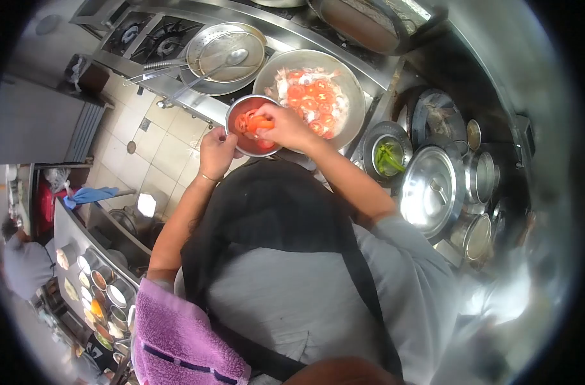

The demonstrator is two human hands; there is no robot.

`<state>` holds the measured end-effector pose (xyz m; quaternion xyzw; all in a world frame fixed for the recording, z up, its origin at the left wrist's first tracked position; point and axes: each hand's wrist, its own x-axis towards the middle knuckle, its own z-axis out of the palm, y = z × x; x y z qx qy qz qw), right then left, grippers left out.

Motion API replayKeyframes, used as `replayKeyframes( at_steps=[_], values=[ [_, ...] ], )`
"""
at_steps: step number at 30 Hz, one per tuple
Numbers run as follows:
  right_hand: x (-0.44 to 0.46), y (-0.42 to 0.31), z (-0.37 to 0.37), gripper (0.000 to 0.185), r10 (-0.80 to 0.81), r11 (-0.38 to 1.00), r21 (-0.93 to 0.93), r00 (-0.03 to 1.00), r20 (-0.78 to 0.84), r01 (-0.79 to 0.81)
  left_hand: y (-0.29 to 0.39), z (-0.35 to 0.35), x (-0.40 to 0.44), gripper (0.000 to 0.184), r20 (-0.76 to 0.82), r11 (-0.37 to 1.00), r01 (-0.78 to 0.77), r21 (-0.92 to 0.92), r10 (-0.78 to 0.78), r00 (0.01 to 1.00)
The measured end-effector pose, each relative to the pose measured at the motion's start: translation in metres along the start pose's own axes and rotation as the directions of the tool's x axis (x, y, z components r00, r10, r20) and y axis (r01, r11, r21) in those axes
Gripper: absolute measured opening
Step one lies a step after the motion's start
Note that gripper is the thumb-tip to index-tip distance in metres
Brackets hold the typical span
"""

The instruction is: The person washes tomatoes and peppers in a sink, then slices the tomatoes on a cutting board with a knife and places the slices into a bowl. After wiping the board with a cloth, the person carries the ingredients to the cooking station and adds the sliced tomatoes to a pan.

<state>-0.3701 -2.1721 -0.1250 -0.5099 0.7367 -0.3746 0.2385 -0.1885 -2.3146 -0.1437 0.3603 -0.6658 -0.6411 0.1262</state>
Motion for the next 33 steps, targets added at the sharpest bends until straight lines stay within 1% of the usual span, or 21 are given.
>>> replayKeyframes(
  at_steps=[1, 2, 3, 5, 7, 10, 12, 13, 15, 16, 18, 19, 21, 22, 24, 25, 27, 28, 30, 31, 33],
  values=[
    [-0.002, 0.007, -0.008, 0.03, 0.139, 0.946, 0.292, 0.99, 0.014, -0.137, 0.0, 0.001, 0.0, 0.016, 0.022, 1.0, 0.016, 0.015, -0.017, 1.0],
    [-0.006, 0.013, -0.016, 0.029, 0.265, 0.79, 0.555, 0.962, 0.07, -0.259, -0.001, 0.002, 0.0, 0.016, 0.018, 1.0, 0.018, 0.011, -0.019, 1.0],
    [-0.012, 0.012, -0.031, 0.027, 0.276, 0.647, 0.724, 0.959, 0.07, -0.24, -0.002, 0.004, -0.001, 0.017, 0.017, 1.0, 0.012, -0.019, -0.012, 1.0],
    [-0.019, 0.051, -0.052, 0.026, 0.37, 0.44, 0.873, 0.928, 0.037, -0.21, -0.001, 0.003, -0.002, 0.017, 0.008, 0.999, 0.008, -0.05, -0.008, 1.0],
    [-0.032, 0.054, -0.089, 0.025, 0.519, 0.301, 0.939, 0.854, -0.014, -0.168, 0.005, 0.0, -0.004, 0.017, -0.01, 0.999, 0.001, -0.036, -0.001, 1.0],
    [-0.038, 0.133, -0.103, 0.022, 0.582, 0.356, 0.909, 0.813, -0.035, -0.215, 0.009, -0.004, -0.006, 0.017, -0.056, 0.999, -0.005, -0.054, 0.002, 0.998],
    [-0.042, 0.175, -0.105, 0.021, 0.679, 0.634, 0.606, 0.721, -0.14, -0.48, 0.0, -0.01, -0.002, 0.018, -0.061, 1.0, -0.007, -0.029, 0.005, 0.998],
    [-0.043, 0.192, -0.103, 0.021, 0.678, 0.635, 0.606, 0.722, -0.139, -0.479, 0.001, -0.011, -0.003, 0.018, -0.077, 0.999, -0.007, -0.032, 0.005, 0.997],
    [-0.041, 0.204, -0.098, 0.023, 0.679, 0.733, 0.251, 0.706, -0.204, -0.632, 0.001, -0.015, -0.004, 0.017, -0.097, 0.999, -0.007, -0.033, 0.004, 0.995],
    [-0.039, 0.201, -0.096, 0.023, 0.677, 0.734, 0.251, 0.708, -0.2, -0.631, 0.0, -0.017, -0.004, 0.017, -0.106, 0.999, -0.006, -0.035, 0.003, 0.994],
    [-0.039, 0.191, -0.093, 0.027, 0.725, 0.683, 0.064, 0.664, -0.183, -0.728, 0.001, -0.019, -0.007, 0.017, -0.117, 0.999, -0.004, -0.035, 0.0, 0.993],
    [-0.038, 0.186, -0.094, 0.027, 0.724, 0.684, 0.065, 0.666, -0.181, -0.726, 0.005, -0.02, -0.01, 0.017, -0.129, 0.998, -0.001, -0.058, -0.007, 0.992],
    [-0.038, 0.179, -0.097, 0.035, 0.656, 0.693, -0.264, 0.739, -0.153, -0.67, 0.008, -0.023, -0.012, 0.017, -0.142, 0.997, 0.003, -0.081, -0.014, 0.99],
    [-0.04, 0.189, -0.093, 0.035, 0.655, 0.695, -0.264, 0.741, -0.152, -0.669, 0.007, -0.025, -0.012, 0.017, -0.145, 0.997, -0.003, -0.076, -0.008, 0.989],
    [-0.048, 0.218, -0.083, 0.035, 0.434, 0.726, -0.439, 0.848, -0.306, -0.53, 0.007, -0.029, -0.013, 0.018, -0.151, 0.997, -0.008, -0.072, -0.003, 0.988],
    [-0.048, 0.224, -0.083, 0.035, 0.431, 0.728, -0.44, 0.85, -0.303, -0.526, 0.008, -0.03, -0.014, 0.018, -0.157, 0.997, -0.013, -0.082, 0.0, 0.988],
    [-0.048, 0.238, -0.083, 0.031, 0.482, 0.623, -0.501, 0.799, -0.359, -0.6, 0.012, -0.031, -0.017, 0.018, -0.168, 0.995, -0.019, -0.096, 0.002, 0.986],
    [-0.051, 0.252, -0.085, 0.031, 0.478, 0.626, -0.505, 0.804, -0.354, -0.595, 0.014, -0.032, -0.018, 0.018, -0.17, 0.995, -0.02, -0.102, 0.002, 0.985],
    [-0.05, 0.261, -0.092, 0.031, 0.413, 0.763, -0.346, 0.824, -0.389, -0.546, 0.015, -0.035, -0.02, 0.018, -0.182, 0.993, -0.022, -0.112, 0.001, 0.983],
    [-0.043, 0.257, -0.096, 0.031, 0.407, 0.766, -0.35, 0.829, -0.384, -0.539, 0.015, -0.036, -0.02, 0.018, -0.186, 0.994, -0.024, -0.106, 0.003, 0.982],
    [-0.027, 0.243, -0.106, 0.032, 0.52, 0.782, -0.134, 0.756, -0.398, -0.609, 0.015, -0.036, -0.021, 0.018, -0.199, 0.995, -0.023, -0.101, 0.003, 0.98]
  ],
)
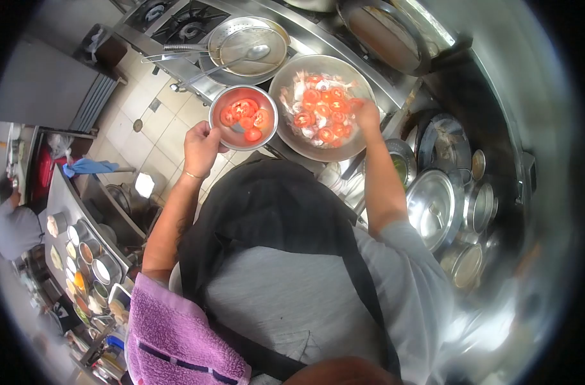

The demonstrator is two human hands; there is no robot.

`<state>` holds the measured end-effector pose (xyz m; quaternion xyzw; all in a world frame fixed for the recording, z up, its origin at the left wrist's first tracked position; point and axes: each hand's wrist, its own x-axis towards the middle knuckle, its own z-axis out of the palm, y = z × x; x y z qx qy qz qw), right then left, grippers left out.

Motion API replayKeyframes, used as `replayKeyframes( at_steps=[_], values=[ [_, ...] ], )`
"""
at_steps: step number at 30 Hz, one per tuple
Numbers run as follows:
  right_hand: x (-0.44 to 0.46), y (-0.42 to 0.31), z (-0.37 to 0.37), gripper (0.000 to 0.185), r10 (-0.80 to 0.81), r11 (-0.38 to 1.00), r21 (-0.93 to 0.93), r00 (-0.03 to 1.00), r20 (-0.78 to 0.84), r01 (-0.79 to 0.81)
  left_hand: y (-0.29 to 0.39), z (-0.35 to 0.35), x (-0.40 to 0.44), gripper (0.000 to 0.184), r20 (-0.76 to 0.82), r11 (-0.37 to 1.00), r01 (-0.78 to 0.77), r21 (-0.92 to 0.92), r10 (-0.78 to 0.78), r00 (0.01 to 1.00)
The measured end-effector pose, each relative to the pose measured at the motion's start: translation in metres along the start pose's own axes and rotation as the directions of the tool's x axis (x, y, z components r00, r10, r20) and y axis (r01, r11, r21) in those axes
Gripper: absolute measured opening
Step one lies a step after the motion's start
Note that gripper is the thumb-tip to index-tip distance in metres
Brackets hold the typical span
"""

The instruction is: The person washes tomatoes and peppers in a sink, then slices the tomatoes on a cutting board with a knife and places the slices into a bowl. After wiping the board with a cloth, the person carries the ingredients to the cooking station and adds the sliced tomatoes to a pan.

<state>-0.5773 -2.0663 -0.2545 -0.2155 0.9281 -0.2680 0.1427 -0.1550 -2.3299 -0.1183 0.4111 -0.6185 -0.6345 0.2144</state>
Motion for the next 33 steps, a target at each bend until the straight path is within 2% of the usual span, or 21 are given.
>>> replayKeyframes(
  at_steps=[1, 3, 4, 7, 9, 10, 11, 13, 14, 16, 17, 19, 20, 22, 23, 25, 27, 30, 31, 32, 33],
  values=[
    [0.003, -0.017, -0.004, 0.032, -0.006, 1.0, 0.0, 1.0, 0.005, 0.006, 0.001, 0.0, -0.001, 0.018, -0.003, 1.0, 0.001, -0.002, -0.001, 1.0],
    [0.015, -0.052, -0.001, 0.034, -0.17, 0.985, -0.055, 0.983, -0.069, 0.166, 0.001, -0.002, -0.004, 0.018, -0.015, 1.0, 0.001, -0.002, -0.001, 1.0],
    [0.031, -0.06, 0.011, 0.034, -0.177, 0.983, -0.051, 0.982, -0.066, 0.174, -0.001, -0.002, -0.005, 0.018, -0.025, 1.0, 0.0, 0.001, 0.0, 1.0],
    [0.068, -0.087, 0.049, 0.04, -0.078, 0.997, 0.013, 0.996, 0.037, 0.077, 0.004, -0.005, -0.012, 0.018, -0.043, 1.0, 0.002, 0.011, -0.002, 0.999],
    [0.078, -0.11, 0.067, 0.034, -0.089, 0.996, -0.034, 0.995, -0.053, 0.088, 0.005, -0.009, -0.017, 0.017, -0.058, 1.0, 0.01, 0.015, -0.009, 0.998],
    [0.082, -0.116, 0.073, 0.042, -0.078, 0.997, -0.024, 0.996, -0.032, 0.077, 0.004, -0.012, -0.02, 0.017, -0.067, 1.0, 0.015, 0.02, -0.014, 0.998],
    [0.084, -0.122, 0.079, 0.042, -0.094, 0.995, -0.021, 0.995, -0.02, 0.094, 0.003, -0.015, -0.022, 0.017, -0.077, 0.999, 0.021, 0.024, -0.019, 0.997],
    [0.092, -0.122, 0.093, 0.04, 0.0, 0.999, -0.048, 0.999, -0.038, -0.002, 0.01, -0.018, -0.03, 0.017, -0.111, 1.0, 0.026, 0.016, -0.024, 0.994],
    [0.096, -0.12, 0.098, 0.04, -0.013, 0.999, -0.047, 1.0, -0.028, 0.011, 0.012, -0.02, -0.032, 0.017, -0.123, 1.0, 0.029, 0.006, -0.028, 0.992],
    [0.102, -0.112, 0.101, 0.037, -0.15, 0.947, -0.285, 0.989, 0.011, 0.147, 0.007, -0.028, -0.035, 0.017, -0.149, 1.0, 0.019, -0.003, -0.019, 0.989],
    [0.106, -0.108, 0.097, 0.037, -0.158, 0.945, -0.288, 0.987, 0.019, 0.157, 0.004, -0.031, -0.036, 0.017, -0.159, 1.0, 0.007, -0.008, -0.009, 0.987],
    [0.105, -0.107, 0.078, 0.031, -0.134, 0.978, -0.166, 0.991, -0.026, 0.128, 0.005, -0.034, -0.039, 0.019, -0.188, 1.0, 0.015, -0.012, -0.017, 0.982],
    [0.105, -0.106, 0.066, 0.031, -0.141, 0.976, -0.17, 0.99, -0.02, 0.136, 0.005, -0.035, -0.04, 0.021, -0.207, 1.0, 0.019, -0.011, -0.021, 0.978],
    [0.099, -0.105, 0.045, 0.021, 0.04, 0.996, -0.083, 0.999, -0.028, -0.042, 0.0, -0.039, -0.041, 0.021, -0.224, 1.0, 0.023, -0.006, -0.024, 0.974],
    [0.097, -0.105, 0.042, 0.021, 0.041, 0.995, -0.086, 0.999, -0.024, -0.043, -0.002, -0.04, -0.041, 0.021, -0.232, 1.0, 0.025, 0.004, -0.023, 0.972],
    [0.1, -0.1, 0.041, 0.029, -0.04, 0.979, 0.205, 0.981, 0.19, 0.0, 0.0, -0.041, -0.041, 0.02, -0.229, 0.999, 0.025, -0.023, -0.03, 0.973],
    [0.1, -0.104, 0.075, 0.022, -0.109, 0.946, 0.323, 0.966, 0.234, 0.029, -0.001, -0.041, -0.04, 0.02, -0.219, 0.998, 0.031, -0.054, -0.042, 0.975],
    [0.071, -0.131, 0.103, 0.018, -0.105, 0.942, 0.335, 0.948, 0.299, -0.002, -0.005, -0.037, -0.035, 0.02, -0.216, 0.999, 0.02, -0.043, -0.029, 0.976],
    [0.062, -0.136, 0.106, 0.022, -0.209, 0.975, 0.117, 0.956, 0.203, 0.189, -0.004, -0.035, -0.034, 0.021, -0.212, 0.999, 0.028, -0.028, -0.034, 0.977],
    [0.055, -0.142, 0.106, 0.026, -0.331, 0.93, -0.121, 0.934, 0.132, 0.347, -0.002, -0.034, -0.032, 0.021, -0.209, 0.999, 0.034, -0.011, -0.036, 0.977],
    [0.051, -0.15, 0.102, 0.026, -0.332, 0.931, -0.118, 0.935, 0.125, 0.347, -0.001, -0.034, -0.029, 0.021, -0.207, 1.0, 0.028, -0.008, -0.029, 0.978]
  ],
)
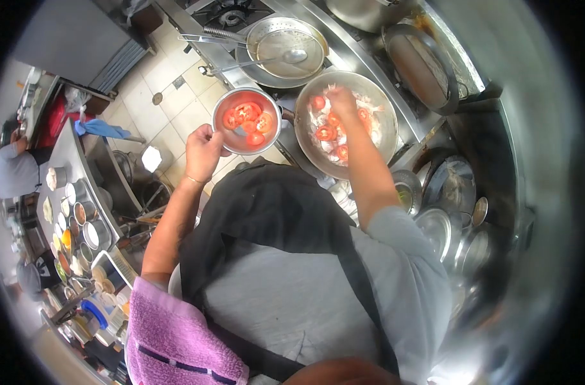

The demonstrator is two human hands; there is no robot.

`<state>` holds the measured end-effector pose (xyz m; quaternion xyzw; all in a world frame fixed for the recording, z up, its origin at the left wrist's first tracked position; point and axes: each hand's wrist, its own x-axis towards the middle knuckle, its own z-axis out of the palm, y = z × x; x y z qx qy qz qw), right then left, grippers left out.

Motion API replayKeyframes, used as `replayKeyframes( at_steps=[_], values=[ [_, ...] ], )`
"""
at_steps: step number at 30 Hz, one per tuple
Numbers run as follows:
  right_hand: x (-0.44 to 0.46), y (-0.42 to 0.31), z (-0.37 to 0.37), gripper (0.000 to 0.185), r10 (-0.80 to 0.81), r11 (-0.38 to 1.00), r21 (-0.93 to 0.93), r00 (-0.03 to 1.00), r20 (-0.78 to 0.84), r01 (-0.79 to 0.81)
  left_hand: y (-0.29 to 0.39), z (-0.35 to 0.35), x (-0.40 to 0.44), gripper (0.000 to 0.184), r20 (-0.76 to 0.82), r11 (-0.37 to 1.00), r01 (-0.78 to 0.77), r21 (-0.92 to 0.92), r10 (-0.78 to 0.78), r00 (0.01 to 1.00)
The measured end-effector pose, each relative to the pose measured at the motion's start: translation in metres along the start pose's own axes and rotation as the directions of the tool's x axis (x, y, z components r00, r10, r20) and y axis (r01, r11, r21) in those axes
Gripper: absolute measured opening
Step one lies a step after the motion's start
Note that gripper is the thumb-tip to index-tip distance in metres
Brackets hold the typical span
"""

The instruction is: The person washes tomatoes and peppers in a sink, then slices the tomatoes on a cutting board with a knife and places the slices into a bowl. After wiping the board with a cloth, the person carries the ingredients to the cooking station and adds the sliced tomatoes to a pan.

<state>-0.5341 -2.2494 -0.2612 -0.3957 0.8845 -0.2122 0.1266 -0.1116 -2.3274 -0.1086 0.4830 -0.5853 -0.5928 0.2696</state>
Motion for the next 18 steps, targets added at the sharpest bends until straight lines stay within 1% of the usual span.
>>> replayKeyframes(
  at_steps=[1, 2, 3, 5, 6, 7, 8, 9, 10, 11, 12, 13, 14, 16, 17, 18],
  values=[
    [-0.003, -0.008, -0.007, 0.028, 0.171, 0.941, 0.266, 0.973, 0.155, -0.207, 0.0, 0.0, 0.002, 0.021, 0.013, 1.0, -0.004, -0.017, 0.004, 1.0],
    [-0.009, -0.013, -0.012, 0.03, 0.283, 0.773, 0.469, 0.894, 0.347, -0.427, -0.002, 0.001, 0.001, 0.022, 0.027, 0.999, -0.001, -0.033, 0.002, 1.0],
    [-0.01, -0.012, -0.009, 0.03, 0.287, 0.772, 0.468, 0.893, 0.347, -0.43, -0.001, 0.003, 0.001, 0.022, 0.032, 0.999, 0.003, -0.046, -0.002, 0.999],
    [-0.008, 0.0, 0.006, 0.038, 0.097, 0.933, 0.321, 0.972, 0.213, -0.163, 0.003, 0.008, 0.002, 0.022, 0.043, 0.999, -0.001, -0.045, 0.002, 0.999],
    [-0.012, -0.003, 0.006, 0.038, 0.098, 0.933, 0.32, 0.972, 0.216, -0.165, 0.004, 0.009, 0.001, 0.022, 0.046, 0.999, -0.003, -0.041, 0.005, 0.999],
    [-0.019, -0.014, 0.006, 0.037, 0.009, 0.988, 0.154, 1.0, -0.006, -0.008, 0.004, 0.011, 0.0, 0.022, 0.04, 0.999, 0.0, -0.039, 0.001, 0.999],
    [-0.025, -0.026, 0.005, 0.037, -0.124, 0.992, -0.043, 0.97, -0.21, 0.118, 0.004, 0.013, 0.0, 0.022, 0.048, 0.999, 0.001, -0.032, 0.0, 0.999],
    [-0.032, -0.049, -0.01, 0.037, -0.133, 0.991, -0.038, 0.969, -0.21, 0.128, 0.005, 0.015, 0.002, 0.022, 0.053, 1.0, -0.003, -0.028, 0.004, 0.999],
    [-0.046, -0.081, -0.038, 0.033, -0.194, 0.971, 0.093, 0.953, -0.233, 0.22, 0.007, 0.015, 0.003, 0.022, 0.062, 0.999, 0.015, 0.045, -0.018, 0.998],
    [-0.064, -0.108, -0.062, 0.029, -0.243, 0.928, 0.218, 0.935, -0.259, 0.302, 0.006, 0.017, 0.005, 0.022, 0.068, 0.999, 0.011, 0.041, -0.014, 0.998],
    [-0.084, -0.133, -0.08, 0.029, -0.243, 0.928, 0.221, 0.935, -0.257, 0.301, 0.005, 0.019, 0.006, 0.022, 0.078, 0.999, 0.006, 0.036, -0.008, 0.997],
    [-0.104, -0.157, -0.097, 0.027, -0.35, 0.882, 0.303, 0.932, -0.093, 0.361, 0.006, 0.022, 0.006, 0.022, 0.081, 0.999, 0.005, 0.037, -0.008, 0.997],
    [-0.116, -0.173, -0.101, 0.026, -0.455, 0.83, 0.39, 0.888, 0.06, 0.398, 0.009, 0.026, 0.006, 0.021, 0.092, 0.999, 0.008, 0.031, -0.011, 0.996],
    [-0.127, -0.183, -0.077, 0.034, -0.589, 0.794, 0.208, 0.808, 0.029, 0.572, 0.009, 0.03, 0.01, 0.021, 0.117, 1.0, 0.006, 0.021, -0.008, 0.993],
    [-0.13, -0.186, -0.065, 0.038, -0.644, 0.754, 0.126, 0.763, -0.057, 0.645, 0.006, 0.033, 0.013, 0.02, 0.138, 0.999, -0.005, 0.05, -0.002, 0.99],
    [-0.135, -0.191, -0.061, 0.038, -0.633, 0.763, 0.118, 0.772, -0.06, 0.636, 0.004, 0.035, 0.014, 0.02, 0.161, 0.997, -0.017, 0.079, 0.004, 0.987]
  ],
)
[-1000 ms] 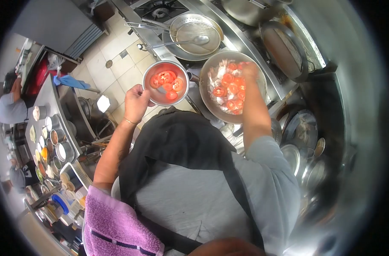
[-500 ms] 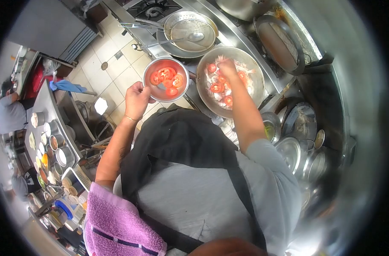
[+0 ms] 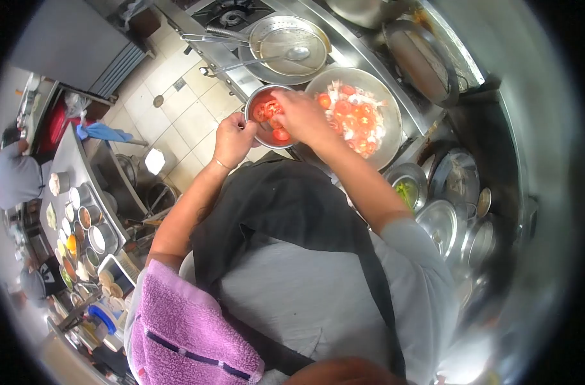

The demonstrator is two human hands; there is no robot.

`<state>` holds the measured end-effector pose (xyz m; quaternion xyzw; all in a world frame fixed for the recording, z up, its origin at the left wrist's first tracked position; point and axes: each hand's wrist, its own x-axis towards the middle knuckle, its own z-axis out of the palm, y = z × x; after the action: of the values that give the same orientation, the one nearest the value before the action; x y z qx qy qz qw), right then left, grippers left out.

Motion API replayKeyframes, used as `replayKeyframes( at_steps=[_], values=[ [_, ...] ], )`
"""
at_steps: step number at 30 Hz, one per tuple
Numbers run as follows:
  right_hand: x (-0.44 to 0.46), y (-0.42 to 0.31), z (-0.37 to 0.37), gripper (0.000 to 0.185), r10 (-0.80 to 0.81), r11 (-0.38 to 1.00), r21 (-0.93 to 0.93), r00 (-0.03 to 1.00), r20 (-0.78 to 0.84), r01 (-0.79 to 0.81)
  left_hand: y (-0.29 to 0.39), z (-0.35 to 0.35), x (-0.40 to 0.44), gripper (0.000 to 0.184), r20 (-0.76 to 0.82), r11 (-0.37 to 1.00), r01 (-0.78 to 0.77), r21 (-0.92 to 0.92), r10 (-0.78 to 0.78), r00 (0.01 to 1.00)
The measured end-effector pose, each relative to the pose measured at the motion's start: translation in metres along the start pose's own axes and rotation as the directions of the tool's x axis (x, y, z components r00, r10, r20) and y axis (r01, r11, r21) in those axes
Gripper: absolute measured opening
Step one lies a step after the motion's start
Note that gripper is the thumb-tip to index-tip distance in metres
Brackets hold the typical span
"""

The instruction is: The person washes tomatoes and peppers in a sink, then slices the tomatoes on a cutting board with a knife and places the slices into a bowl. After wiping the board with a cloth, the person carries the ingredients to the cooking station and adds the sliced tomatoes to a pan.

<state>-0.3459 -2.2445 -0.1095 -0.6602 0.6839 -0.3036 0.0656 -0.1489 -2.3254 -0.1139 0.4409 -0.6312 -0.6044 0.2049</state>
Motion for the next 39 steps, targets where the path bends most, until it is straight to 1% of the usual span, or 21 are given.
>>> replayKeyframes(
  at_steps=[2, 4, 10, 12, 13, 14, 16, 18, 19, 20, 23, 24, 25, 27, 28, 30, 33, 36, 37, 38, 39],
  values=[
    [-0.002, -0.007, 0.004, 0.037, 0.02, 0.984, -0.175, 0.997, 0.072, -0.007, 0.004, 0.005, 0.001, 0.019, 0.019, 0.999, -0.009, 0.042, 0.008, 1.0],
    [-0.009, -0.003, 0.014, 0.027, 0.073, 0.991, -0.121, 0.982, 0.172, -0.053, 0.005, 0.009, 0.002, 0.019, 0.038, 0.996, -0.018, 0.083, 0.015, 0.999],
    [-0.022, 0.012, 0.001, 0.019, 0.057, 0.989, 0.134, 0.996, 0.068, -0.065, -0.005, 0.015, 0.007, 0.017, 0.091, 0.999, 0.013, -0.03, -0.01, 0.996],
    [-0.017, 0.004, -0.024, 0.02, 0.375, 0.816, 0.394, 0.907, 0.194, -0.422, -0.003, 0.019, 0.006, 0.017, 0.102, 0.999, 0.022, -0.049, -0.017, 0.995],
    [-0.015, 0.008, -0.03, 0.022, 0.408, 0.712, 0.52, 0.88, 0.242, -0.472, 0.0, 0.02, 0.005, 0.018, 0.112, 0.998, 0.026, -0.064, -0.019, 0.994],
    [-0.018, 0.024, -0.019, 0.025, 0.389, 0.51, 0.748, 0.89, 0.24, -0.424, 0.002, 0.02, 0.005, 0.018, 0.109, 0.997, 0.03, -0.068, -0.023, 0.994],
    [-0.015, 0.031, -0.034, 0.023, 0.545, 0.194, 0.849, 0.774, 0.323, -0.491, 0.004, 0.018, 0.004, 0.017, 0.123, 0.998, 0.034, -0.056, -0.027, 0.992],
    [-0.023, 0.061, -0.05, 0.021, 0.569, 0.015, 0.858, 0.71, 0.415, -0.514, -0.003, 0.015, 0.006, 0.017, 0.106, 0.996, 0.033, -0.077, -0.025, 0.994],
    [-0.021, 0.058, -0.06, 0.02, 0.674, 0.065, 0.839, 0.643, 0.363, -0.541, -0.005, 0.012, 0.007, 0.017, 0.092, 0.995, 0.032, -0.097, -0.023, 0.995],
    [-0.026, 0.07, -0.06, 0.02, 0.674, 0.065, 0.839, 0.644, 0.363, -0.541, -0.006, 0.008, 0.007, 0.017, 0.092, 0.995, 0.031, -0.097, -0.022, 0.996],
    [-0.045, 0.155, -0.025, 0.022, 0.702, 0.27, 0.649, 0.607, 0.372, -0.711, 0.001, -0.004, 0.003, 0.016, 0.04, 0.998, 0.047, -0.04, -0.046, 0.998],
    [-0.042, 0.157, -0.02, 0.022, 0.699, 0.273, 0.65, 0.61, 0.372, -0.709, -0.002, -0.007, 0.003, 0.016, 0.035, 0.998, 0.045, -0.04, -0.043, 0.998],
    [-0.04, 0.159, -0.016, 0.023, 0.695, 0.566, 0.332, 0.653, 0.3, -0.755, -0.007, -0.01, 0.005, 0.017, 0.022, 0.997, 0.04, -0.061, -0.039, 0.999],
    [-0.038, 0.162, -0.004, 0.023, 0.59, 0.806, -0.098, 0.776, 0.223, -0.584, -0.011, -0.014, 0.005, 0.018, 0.007, 0.996, 0.035, -0.079, -0.034, 0.999],
    [-0.036, 0.164, 0.004, 0.023, 0.587, 0.808, -0.095, 0.779, 0.222, -0.581, -0.011, -0.016, 0.005, 0.018, -0.002, 0.995, 0.039, -0.091, -0.039, 0.999],
    [-0.03, 0.164, 0.016, 0.02, 0.389, 0.884, -0.363, 0.894, 0.221, -0.295, -0.011, -0.019, 0.004, 0.017, -0.012, 0.994, 0.043, -0.102, -0.044, 0.999],
    [-0.032, 0.157, 0.021, 0.018, 0.322, 0.875, -0.445, 0.915, 0.242, -0.19, -0.013, -0.023, 0.0, 0.017, -0.025, 0.988, 0.037, -0.148, -0.041, 0.999],
    [-0.039, 0.155, 0.019, 0.018, 0.296, 0.898, -0.403, 0.918, 0.263, -0.174, -0.019, -0.027, 0.003, 0.017, -0.02, 0.995, 0.018, -0.094, -0.02, 1.0],
    [-0.04, 0.148, 0.018, 0.02, 0.393, 0.897, -0.328, 0.875, 0.281, -0.298, -0.02, -0.029, 0.003, 0.017, -0.028, 0.992, 0.019, -0.125, -0.023, 0.999],
    [-0.047, 0.151, 0.021, 0.02, 0.412, 0.887, -0.34, 0.87, 0.272, -0.314, -0.02, -0.029, 0.002, 0.017, -0.037, 0.988, 0.021, -0.154, -0.027, 0.999],
    [-0.053, 0.148, 0.022, 0.023, 0.296, 0.892, -0.419, 0.921, 0.253, -0.171, -0.014, -0.029, -0.001, 0.017, -0.031, 0.986, 0.022, -0.167, -0.028, 0.999]
  ],
)
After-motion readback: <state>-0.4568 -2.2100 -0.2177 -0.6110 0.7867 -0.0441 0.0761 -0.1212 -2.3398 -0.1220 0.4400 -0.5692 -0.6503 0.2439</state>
